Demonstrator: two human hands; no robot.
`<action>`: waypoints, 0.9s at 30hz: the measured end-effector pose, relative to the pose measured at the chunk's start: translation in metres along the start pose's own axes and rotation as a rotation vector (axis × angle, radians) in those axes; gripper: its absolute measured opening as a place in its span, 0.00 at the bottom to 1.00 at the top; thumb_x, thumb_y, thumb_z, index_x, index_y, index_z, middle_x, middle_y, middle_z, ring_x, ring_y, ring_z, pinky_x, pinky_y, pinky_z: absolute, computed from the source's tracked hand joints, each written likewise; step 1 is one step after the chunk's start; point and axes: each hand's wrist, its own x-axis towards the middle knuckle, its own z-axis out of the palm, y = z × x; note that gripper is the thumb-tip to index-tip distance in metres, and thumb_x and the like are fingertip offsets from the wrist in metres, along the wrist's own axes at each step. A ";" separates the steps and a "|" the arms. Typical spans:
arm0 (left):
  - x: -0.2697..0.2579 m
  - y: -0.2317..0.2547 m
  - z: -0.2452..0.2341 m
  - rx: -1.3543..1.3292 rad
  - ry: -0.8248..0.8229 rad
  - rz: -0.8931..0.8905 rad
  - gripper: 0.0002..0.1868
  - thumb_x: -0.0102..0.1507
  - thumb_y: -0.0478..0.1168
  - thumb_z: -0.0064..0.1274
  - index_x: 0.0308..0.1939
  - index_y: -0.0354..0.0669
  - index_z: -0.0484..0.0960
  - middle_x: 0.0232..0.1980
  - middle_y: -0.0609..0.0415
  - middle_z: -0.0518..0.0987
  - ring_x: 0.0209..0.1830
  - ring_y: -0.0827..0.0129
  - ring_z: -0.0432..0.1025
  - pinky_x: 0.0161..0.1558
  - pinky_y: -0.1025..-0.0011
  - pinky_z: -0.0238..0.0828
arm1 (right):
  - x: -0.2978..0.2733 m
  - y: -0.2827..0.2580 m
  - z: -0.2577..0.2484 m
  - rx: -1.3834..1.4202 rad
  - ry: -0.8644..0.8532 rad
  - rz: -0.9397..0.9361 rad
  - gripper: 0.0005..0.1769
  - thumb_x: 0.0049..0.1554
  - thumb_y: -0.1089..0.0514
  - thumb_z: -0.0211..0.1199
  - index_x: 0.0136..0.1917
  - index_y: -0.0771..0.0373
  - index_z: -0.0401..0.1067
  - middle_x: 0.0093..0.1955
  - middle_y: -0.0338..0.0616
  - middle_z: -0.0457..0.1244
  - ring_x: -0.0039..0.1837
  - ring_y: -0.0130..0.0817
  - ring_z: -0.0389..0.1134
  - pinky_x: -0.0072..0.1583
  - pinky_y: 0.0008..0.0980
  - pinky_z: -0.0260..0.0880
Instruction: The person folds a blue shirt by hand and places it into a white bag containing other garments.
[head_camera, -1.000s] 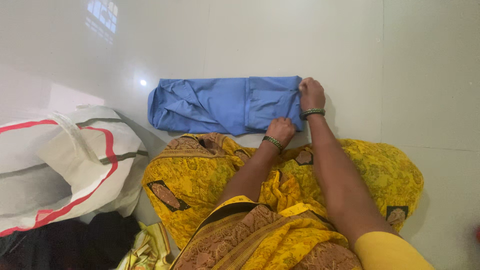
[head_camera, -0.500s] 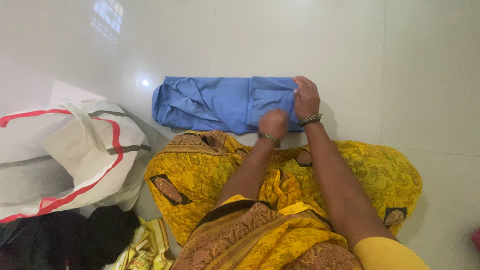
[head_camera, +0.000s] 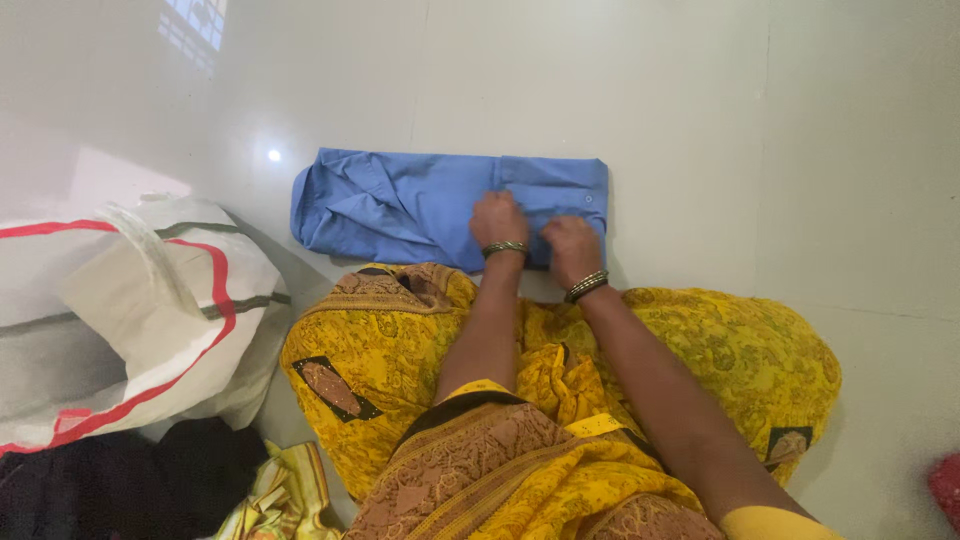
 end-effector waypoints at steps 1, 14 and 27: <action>0.005 -0.007 0.001 0.015 0.005 -0.083 0.05 0.52 0.34 0.60 0.33 0.41 0.83 0.39 0.44 0.80 0.39 0.49 0.76 0.39 0.56 0.74 | 0.005 -0.003 -0.005 0.013 0.060 0.046 0.13 0.62 0.64 0.54 0.48 0.53 0.79 0.60 0.41 0.68 0.66 0.42 0.67 0.69 0.47 0.67; 0.053 -0.037 0.044 -0.347 -0.026 -0.197 0.11 0.50 0.45 0.70 0.30 0.47 0.85 0.37 0.51 0.83 0.41 0.55 0.77 0.44 0.58 0.74 | 0.002 -0.012 0.000 -0.088 -0.077 0.076 0.20 0.54 0.64 0.58 0.59 0.53 0.74 0.71 0.50 0.60 0.73 0.52 0.58 0.71 0.53 0.56; 0.064 -0.051 0.049 -0.411 -0.030 -0.345 0.10 0.58 0.46 0.65 0.33 0.45 0.83 0.36 0.48 0.84 0.37 0.51 0.79 0.40 0.57 0.74 | 0.004 -0.017 0.001 -0.027 -0.091 0.067 0.16 0.58 0.64 0.58 0.59 0.55 0.73 0.73 0.49 0.60 0.75 0.51 0.58 0.72 0.53 0.56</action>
